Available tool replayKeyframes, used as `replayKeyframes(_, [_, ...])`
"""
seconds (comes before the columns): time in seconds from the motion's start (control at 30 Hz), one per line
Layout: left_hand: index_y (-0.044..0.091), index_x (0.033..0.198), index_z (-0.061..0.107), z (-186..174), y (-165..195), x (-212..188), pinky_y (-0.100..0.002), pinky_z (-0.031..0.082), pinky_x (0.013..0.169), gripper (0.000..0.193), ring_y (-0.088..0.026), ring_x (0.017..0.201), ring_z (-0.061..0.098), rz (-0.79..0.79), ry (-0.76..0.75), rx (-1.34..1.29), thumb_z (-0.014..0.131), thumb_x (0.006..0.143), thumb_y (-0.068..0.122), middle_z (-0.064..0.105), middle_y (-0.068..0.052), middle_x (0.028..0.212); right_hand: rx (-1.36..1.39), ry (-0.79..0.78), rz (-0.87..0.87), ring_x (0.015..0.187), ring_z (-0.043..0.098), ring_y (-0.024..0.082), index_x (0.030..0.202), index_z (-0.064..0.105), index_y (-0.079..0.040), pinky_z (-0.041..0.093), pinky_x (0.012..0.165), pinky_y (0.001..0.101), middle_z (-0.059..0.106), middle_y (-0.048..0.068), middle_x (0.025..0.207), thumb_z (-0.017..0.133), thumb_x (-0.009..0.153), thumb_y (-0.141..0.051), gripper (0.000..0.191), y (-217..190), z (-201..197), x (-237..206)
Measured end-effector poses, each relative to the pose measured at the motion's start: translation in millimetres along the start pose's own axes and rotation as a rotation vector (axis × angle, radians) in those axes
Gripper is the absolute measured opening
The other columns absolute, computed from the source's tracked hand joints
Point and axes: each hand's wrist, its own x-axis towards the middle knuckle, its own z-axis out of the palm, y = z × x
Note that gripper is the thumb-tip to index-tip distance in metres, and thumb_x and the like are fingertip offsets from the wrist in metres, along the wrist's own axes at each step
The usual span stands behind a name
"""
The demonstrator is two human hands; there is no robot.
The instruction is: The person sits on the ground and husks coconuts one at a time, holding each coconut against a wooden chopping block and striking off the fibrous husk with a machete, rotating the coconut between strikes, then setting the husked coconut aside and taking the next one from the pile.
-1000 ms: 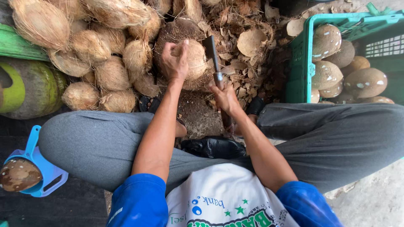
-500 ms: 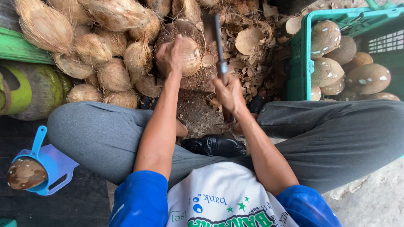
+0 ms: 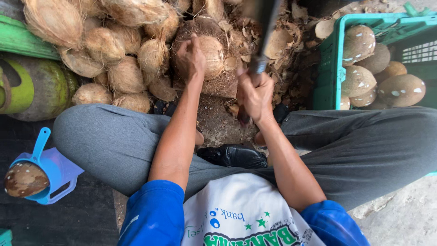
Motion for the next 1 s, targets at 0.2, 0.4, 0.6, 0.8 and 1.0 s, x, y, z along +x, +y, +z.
replayKeyframes(0.2, [0.013, 0.082, 0.064, 1, 5, -3, -0.04, 0.046, 0.057, 0.049, -0.018, 0.062, 0.055, 0.002, -0.036, 0.002, 0.049, 0.097, 0.057, 0.063, -0.003, 0.077, -0.305, -0.089, 0.37, 0.039, 0.046, 0.008, 0.077, 0.063, -0.013, 0.04, 0.033, 0.0275, 0.055, 0.0, 0.055, 0.062, 0.097, -0.024, 0.024, 12, 14, 2])
replayKeyframes(0.4, [0.016, 0.08, 0.071, 5, 2, -5, -0.036, 0.045, 0.062, 0.047, -0.015, 0.064, 0.061, 0.061, 0.064, 0.068, 0.051, 0.094, 0.057, 0.073, -0.002, 0.08, -0.11, -0.04, -0.052, 0.043, 0.053, 0.011, 0.074, 0.057, -0.009, 0.048, 0.038, 0.0298, 0.057, 0.002, 0.059, 0.068, 0.103, -0.026, 0.035, 8, 2, -2])
replayKeyframes(0.6, [0.015, 0.089, 0.068, 7, 5, -4, -0.037, 0.045, 0.058, 0.048, -0.017, 0.062, 0.057, 0.028, -0.025, 0.028, 0.047, 0.097, 0.058, 0.066, -0.002, 0.077, -0.361, -0.072, 0.379, 0.038, 0.048, 0.01, 0.079, 0.057, -0.014, 0.04, 0.034, 0.0286, 0.05, -0.002, 0.052, 0.066, 0.096, -0.021, 0.021, 15, 14, 0])
replayKeyframes(0.8, [0.016, 0.091, 0.067, 7, 8, -10, -0.038, 0.041, 0.054, 0.045, -0.017, 0.059, 0.053, -0.062, -0.029, 0.096, 0.045, 0.096, 0.056, 0.061, -0.002, 0.072, -0.168, -0.016, -0.023, 0.043, 0.048, 0.009, 0.08, 0.057, -0.009, 0.043, 0.039, 0.0275, 0.054, -0.002, 0.057, 0.065, 0.102, -0.024, 0.028, 0, 6, 0])
replayKeyframes(1.0, [0.014, 0.087, 0.066, 11, 10, -12, -0.038, 0.045, 0.057, 0.049, -0.015, 0.062, 0.055, 0.092, 0.08, 0.04, 0.045, 0.098, 0.056, 0.064, 0.0, 0.078, -0.438, -0.021, 0.521, 0.04, 0.043, 0.01, 0.075, 0.051, -0.018, 0.047, 0.035, 0.0305, 0.05, -0.005, 0.055, 0.063, 0.095, -0.029, 0.027, 6, 16, 3])
